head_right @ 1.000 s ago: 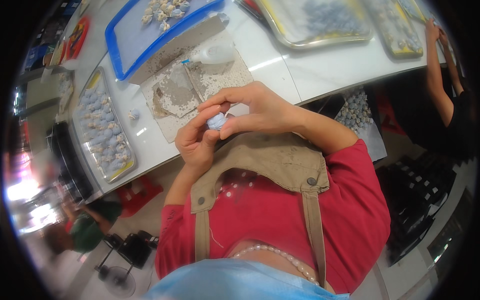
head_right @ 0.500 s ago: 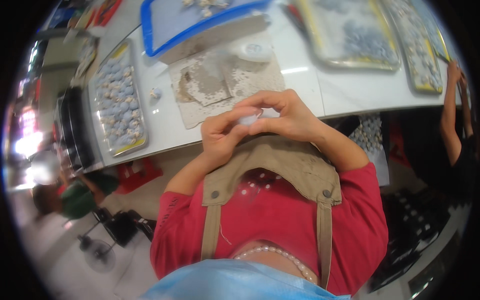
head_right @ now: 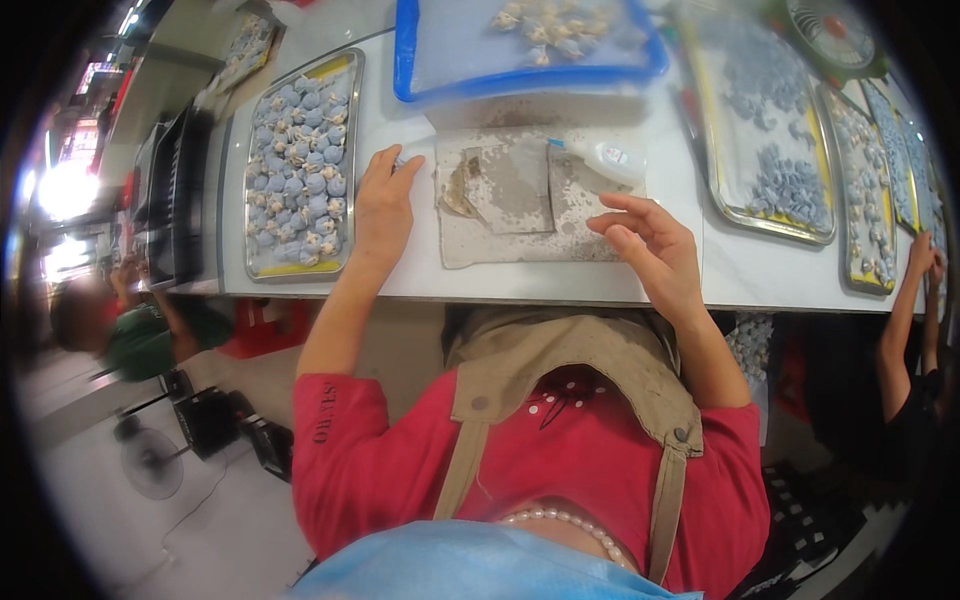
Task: The person glues small toy figurines onto their bases using a glue bottle, then organizes the assembled figurines into plastic trays.
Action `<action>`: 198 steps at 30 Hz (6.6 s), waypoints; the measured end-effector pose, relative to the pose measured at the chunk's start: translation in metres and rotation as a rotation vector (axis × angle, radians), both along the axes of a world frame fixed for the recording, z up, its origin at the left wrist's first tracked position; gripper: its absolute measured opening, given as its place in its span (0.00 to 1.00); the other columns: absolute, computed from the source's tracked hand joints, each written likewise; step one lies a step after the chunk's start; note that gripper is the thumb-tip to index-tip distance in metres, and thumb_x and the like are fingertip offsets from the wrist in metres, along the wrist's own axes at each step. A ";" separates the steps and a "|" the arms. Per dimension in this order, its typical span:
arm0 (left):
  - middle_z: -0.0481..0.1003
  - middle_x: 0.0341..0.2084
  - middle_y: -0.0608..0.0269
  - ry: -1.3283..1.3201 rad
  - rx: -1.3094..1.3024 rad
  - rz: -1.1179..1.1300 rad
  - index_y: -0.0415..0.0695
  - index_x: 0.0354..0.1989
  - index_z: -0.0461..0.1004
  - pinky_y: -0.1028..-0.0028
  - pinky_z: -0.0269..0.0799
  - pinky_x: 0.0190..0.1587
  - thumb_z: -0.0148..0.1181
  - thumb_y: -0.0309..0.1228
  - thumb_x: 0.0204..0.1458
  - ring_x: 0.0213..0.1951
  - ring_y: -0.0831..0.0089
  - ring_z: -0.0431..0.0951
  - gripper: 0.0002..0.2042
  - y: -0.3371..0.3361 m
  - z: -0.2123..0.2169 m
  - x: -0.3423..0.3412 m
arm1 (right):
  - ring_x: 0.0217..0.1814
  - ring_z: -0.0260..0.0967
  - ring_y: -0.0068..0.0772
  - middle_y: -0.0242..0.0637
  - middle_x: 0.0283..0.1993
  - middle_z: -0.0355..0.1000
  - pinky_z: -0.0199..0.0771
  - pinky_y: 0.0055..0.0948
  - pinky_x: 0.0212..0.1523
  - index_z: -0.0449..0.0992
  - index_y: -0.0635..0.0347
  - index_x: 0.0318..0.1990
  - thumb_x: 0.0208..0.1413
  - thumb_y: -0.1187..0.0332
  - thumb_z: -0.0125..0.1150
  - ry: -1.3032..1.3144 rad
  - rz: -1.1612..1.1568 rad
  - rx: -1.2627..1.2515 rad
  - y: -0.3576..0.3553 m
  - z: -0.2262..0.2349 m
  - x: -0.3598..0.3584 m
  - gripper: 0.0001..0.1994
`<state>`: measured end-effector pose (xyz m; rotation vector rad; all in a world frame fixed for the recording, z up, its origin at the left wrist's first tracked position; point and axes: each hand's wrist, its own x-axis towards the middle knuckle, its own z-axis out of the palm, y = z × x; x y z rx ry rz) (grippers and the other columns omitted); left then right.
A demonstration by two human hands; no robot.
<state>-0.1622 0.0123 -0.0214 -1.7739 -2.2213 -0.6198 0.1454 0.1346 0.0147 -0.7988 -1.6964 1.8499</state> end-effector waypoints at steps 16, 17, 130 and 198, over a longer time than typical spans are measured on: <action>0.75 0.37 0.54 0.247 -0.113 0.516 0.47 0.38 0.75 0.64 0.71 0.38 0.56 0.27 0.46 0.38 0.57 0.75 0.10 0.082 0.065 -0.131 | 0.46 0.69 0.25 0.39 0.41 0.73 0.65 0.22 0.48 0.70 0.68 0.47 0.56 0.73 0.53 -0.025 -0.068 0.010 0.015 0.002 -0.002 0.12; 0.75 0.37 0.54 0.243 -0.111 0.500 0.47 0.38 0.75 0.64 0.71 0.38 0.56 0.27 0.46 0.38 0.57 0.75 0.10 0.097 0.068 -0.123 | 0.46 0.69 0.25 0.40 0.41 0.74 0.65 0.22 0.48 0.70 0.68 0.47 0.56 0.73 0.53 -0.028 -0.076 0.007 0.017 0.001 0.000 0.12; 0.70 0.46 0.52 -1.902 0.165 -0.176 0.38 0.47 0.64 0.79 0.70 0.38 0.56 0.19 0.49 0.39 0.70 0.74 0.16 0.009 0.017 0.158 | 0.32 0.68 0.31 0.34 0.30 0.73 0.66 0.26 0.36 0.76 0.59 0.32 0.48 0.70 0.60 -0.680 -0.340 0.919 0.069 0.013 0.084 0.05; 0.77 0.36 0.53 -1.358 0.126 -0.628 0.37 0.42 0.74 0.78 0.70 0.43 0.60 0.20 0.46 0.40 0.71 0.77 0.13 0.009 0.039 0.158 | 0.48 0.70 0.29 0.42 0.44 0.73 0.67 0.27 0.50 0.74 0.66 0.45 0.44 0.69 0.66 0.181 0.276 0.110 -0.003 0.012 -0.001 0.19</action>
